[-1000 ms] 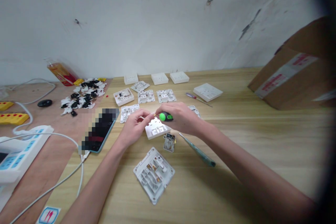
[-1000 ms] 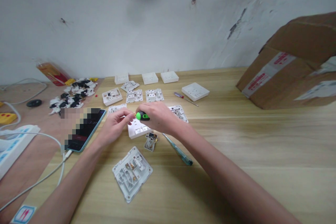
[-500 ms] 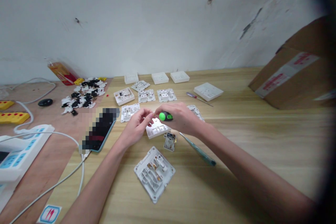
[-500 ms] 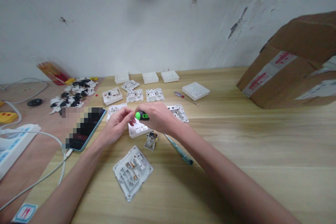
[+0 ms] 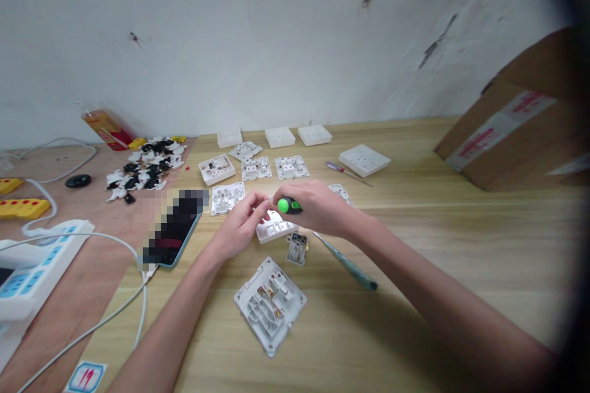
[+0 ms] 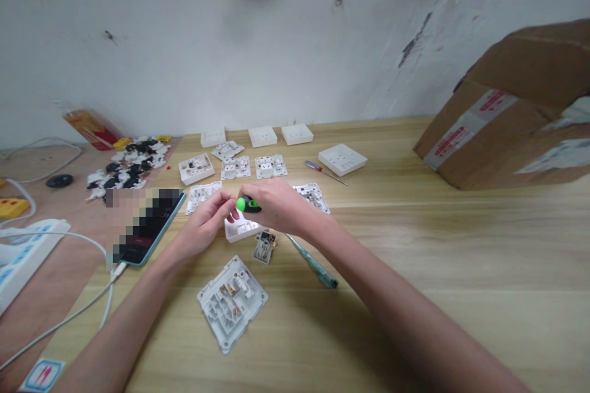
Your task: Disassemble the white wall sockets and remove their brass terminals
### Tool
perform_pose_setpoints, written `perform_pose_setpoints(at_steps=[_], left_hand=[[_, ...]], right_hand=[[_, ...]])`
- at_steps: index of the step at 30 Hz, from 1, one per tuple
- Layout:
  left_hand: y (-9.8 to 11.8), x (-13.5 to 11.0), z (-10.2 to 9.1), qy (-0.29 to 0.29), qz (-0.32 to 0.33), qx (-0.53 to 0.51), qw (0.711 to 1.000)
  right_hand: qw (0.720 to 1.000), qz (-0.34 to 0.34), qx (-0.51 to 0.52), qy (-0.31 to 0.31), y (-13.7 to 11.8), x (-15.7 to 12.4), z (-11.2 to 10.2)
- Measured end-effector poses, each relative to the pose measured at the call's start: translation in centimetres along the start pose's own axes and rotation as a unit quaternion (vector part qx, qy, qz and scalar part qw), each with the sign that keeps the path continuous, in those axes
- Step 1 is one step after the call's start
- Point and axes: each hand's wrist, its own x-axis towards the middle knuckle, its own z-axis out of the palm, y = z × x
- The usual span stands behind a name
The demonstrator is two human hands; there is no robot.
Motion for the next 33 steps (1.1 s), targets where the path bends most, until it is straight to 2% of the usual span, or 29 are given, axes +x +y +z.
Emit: perform_pose_setpoints(at_steps=[7,11,14,17,21,27,33], left_hand=[[0.13,-0.15,0.09,0.009,0.009,0.059,0.998],[0.48,-0.06,-0.18,0.028,0.051,0.08,0.995],[0.65,0.0,-0.4,0.018,0.08,0.101,0.992],[0.67,0.03,-0.45,0.002,0.077,0.109,0.991],[0.63,0.08,-0.45,0.02,0.08,0.091,0.992],[0.55,0.11,-0.61,0.01,0.077,0.132,0.988],[0.74,0.04,-0.6,0.016,0.079,0.099,0.992]], right_hand=[[1.0,0.011,0.01,-0.02,-0.21,-0.01,-0.12],[1.0,0.012,0.016,-0.013,-0.24,-0.01,-0.2],[1.0,0.009,0.013,-0.009,-0.19,-0.02,-0.19],[1.0,0.003,0.015,-0.005,-0.1,-0.04,-0.18],[1.0,0.004,0.012,0.003,-0.11,-0.08,-0.17],[1.0,0.003,0.021,-0.017,-0.55,-0.04,-0.09],[1.0,-0.001,0.022,-0.007,-0.56,-0.03,-0.18]])
